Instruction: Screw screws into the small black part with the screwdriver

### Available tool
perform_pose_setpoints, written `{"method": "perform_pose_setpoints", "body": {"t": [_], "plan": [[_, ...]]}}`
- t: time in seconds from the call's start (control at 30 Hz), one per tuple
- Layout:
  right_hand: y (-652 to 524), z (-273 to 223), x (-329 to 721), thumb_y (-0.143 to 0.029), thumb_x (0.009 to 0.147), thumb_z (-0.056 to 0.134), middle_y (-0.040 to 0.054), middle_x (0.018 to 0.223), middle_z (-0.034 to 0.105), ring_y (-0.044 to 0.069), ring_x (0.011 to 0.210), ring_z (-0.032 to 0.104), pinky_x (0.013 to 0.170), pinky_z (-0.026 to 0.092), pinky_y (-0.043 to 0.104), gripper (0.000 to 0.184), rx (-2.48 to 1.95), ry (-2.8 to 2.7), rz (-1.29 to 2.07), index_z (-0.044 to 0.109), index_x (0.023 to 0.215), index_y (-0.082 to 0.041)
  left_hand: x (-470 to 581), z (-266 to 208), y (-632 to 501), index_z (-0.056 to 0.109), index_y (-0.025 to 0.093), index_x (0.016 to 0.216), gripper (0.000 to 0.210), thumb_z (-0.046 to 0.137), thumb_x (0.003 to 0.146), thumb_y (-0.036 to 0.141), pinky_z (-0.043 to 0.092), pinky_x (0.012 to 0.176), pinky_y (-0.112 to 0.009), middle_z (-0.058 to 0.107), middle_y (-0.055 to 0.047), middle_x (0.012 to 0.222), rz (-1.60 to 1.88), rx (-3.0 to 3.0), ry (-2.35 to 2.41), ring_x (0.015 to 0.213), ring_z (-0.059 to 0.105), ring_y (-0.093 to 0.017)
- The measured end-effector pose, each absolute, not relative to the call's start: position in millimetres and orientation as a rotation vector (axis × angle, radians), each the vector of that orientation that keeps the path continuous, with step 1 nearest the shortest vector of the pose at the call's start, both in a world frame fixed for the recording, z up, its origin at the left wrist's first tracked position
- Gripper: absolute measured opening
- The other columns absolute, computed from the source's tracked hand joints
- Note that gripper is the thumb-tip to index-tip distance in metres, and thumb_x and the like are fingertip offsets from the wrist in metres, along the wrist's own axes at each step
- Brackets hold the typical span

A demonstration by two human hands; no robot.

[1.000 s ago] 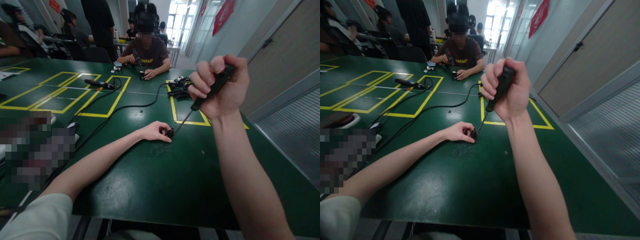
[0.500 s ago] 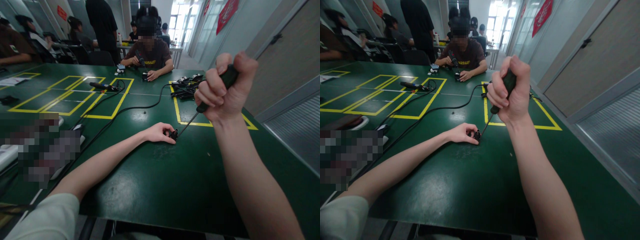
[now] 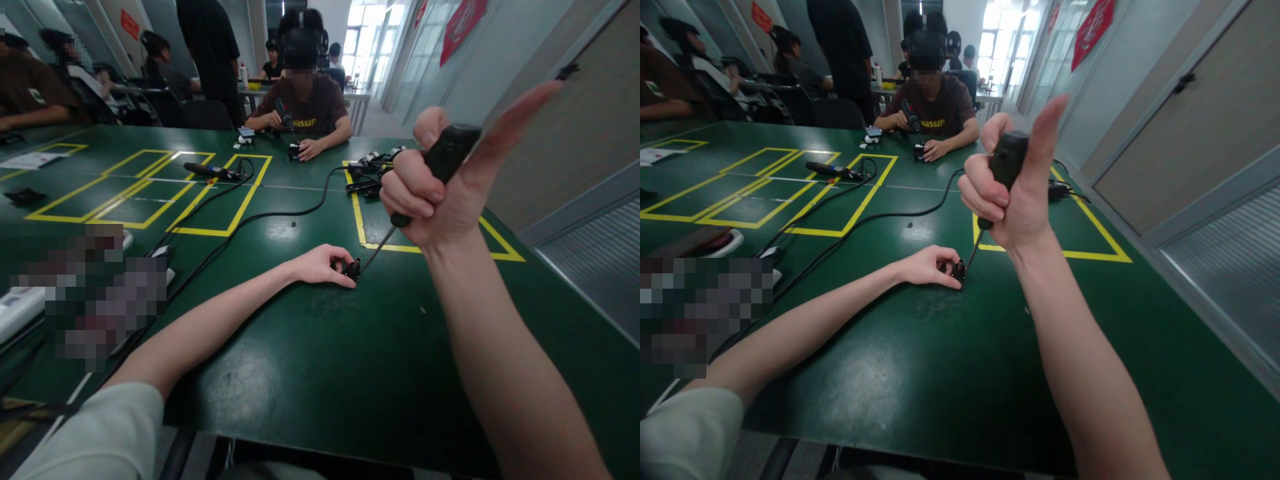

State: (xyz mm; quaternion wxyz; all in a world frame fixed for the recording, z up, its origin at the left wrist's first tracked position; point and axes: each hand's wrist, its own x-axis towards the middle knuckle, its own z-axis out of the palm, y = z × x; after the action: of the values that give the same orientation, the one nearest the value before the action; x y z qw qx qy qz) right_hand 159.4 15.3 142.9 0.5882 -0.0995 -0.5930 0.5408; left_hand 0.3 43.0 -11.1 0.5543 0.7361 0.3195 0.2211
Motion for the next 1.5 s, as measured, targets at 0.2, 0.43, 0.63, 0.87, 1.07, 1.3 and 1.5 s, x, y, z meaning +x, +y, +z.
{"method": "perform_pose_setpoints", "body": {"t": [0.2,0.43,0.63,0.87,1.07,1.3,1.5], "plan": [[24.4,139.6,159.1,-0.071,0.083,0.072,-0.0093,0.042,0.041,0.006,0.027,0.022,0.029,0.010,0.023,0.052,-0.186,-1.365,1.204,0.053,0.065,-0.026,-0.9,-11.4,44.3,0.072,0.015,0.088,0.038,0.090,0.064,0.039,0.037,0.062,-0.024,0.059,0.006,0.066,0.514,1.752,0.762,0.060,0.051,-0.009],[17.9,147.4,155.2,-0.071,0.087,0.065,-0.0063,0.044,0.034,0.005,0.030,0.024,0.031,0.011,0.025,0.063,-0.252,-1.346,1.181,0.048,0.052,-0.022,-1.4,-11.4,43.1,0.071,0.014,0.086,0.035,0.089,0.066,0.037,0.037,0.062,-0.023,0.059,0.006,0.065,0.529,1.773,0.738,0.060,0.052,-0.009],[17.5,143.5,150.5,-0.079,0.080,0.069,-0.0112,0.038,0.025,0.006,0.026,0.017,0.028,0.009,0.023,0.060,-0.230,-1.298,1.193,0.050,0.062,-0.025,-2.0,-8.9,43.1,0.074,0.014,0.093,0.033,0.086,0.069,0.033,0.040,0.064,-0.023,0.061,0.004,0.073,0.517,1.813,0.747,0.065,0.052,-0.010],[24.6,137.7,158.6,-0.072,0.075,0.080,-0.0079,0.043,0.043,0.007,0.030,0.033,0.030,0.020,0.024,0.054,-0.322,-1.180,1.072,0.056,0.063,-0.025,-2.9,-9.1,42.9,0.075,0.013,0.095,0.032,0.083,0.071,0.033,0.041,0.064,-0.022,0.063,0.002,0.080,0.513,1.847,0.761,0.067,0.053,-0.010],[27.9,139.6,161.7,-0.070,0.088,0.065,-0.0013,0.061,0.056,0.011,0.051,0.055,0.044,0.042,0.025,0.051,-0.450,-1.167,1.013,0.063,0.066,-0.024,-3.3,-8.3,42.0,0.076,0.013,0.101,0.034,0.082,0.072,0.031,0.041,0.063,-0.022,0.063,0.001,0.081,0.502,1.844,0.766,0.067,0.053,-0.010],[21.8,144.7,154.2,-0.070,0.080,0.075,-0.0054,0.051,0.042,0.012,0.043,0.037,0.040,0.030,0.028,0.044,-0.430,-1.169,1.024,0.068,0.074,-0.028,-3.2,-8.7,41.5,0.076,0.013,0.098,0.033,0.082,0.071,0.032,0.041,0.064,-0.022,0.063,0.001,0.080,0.518,1.832,0.764,0.067,0.053,-0.010],[8.8,147.5,150.2,-0.080,0.078,0.070,-0.0061,0.048,0.042,0.010,0.036,0.029,0.036,0.015,0.028,0.053,-0.337,-1.188,1.091,0.065,0.074,-0.028,-3.1,-9.5,41.5,0.076,0.012,0.095,0.031,0.082,0.071,0.031,0.042,0.065,-0.022,0.063,0.001,0.080,0.528,1.848,0.762,0.067,0.053,-0.010]]}}
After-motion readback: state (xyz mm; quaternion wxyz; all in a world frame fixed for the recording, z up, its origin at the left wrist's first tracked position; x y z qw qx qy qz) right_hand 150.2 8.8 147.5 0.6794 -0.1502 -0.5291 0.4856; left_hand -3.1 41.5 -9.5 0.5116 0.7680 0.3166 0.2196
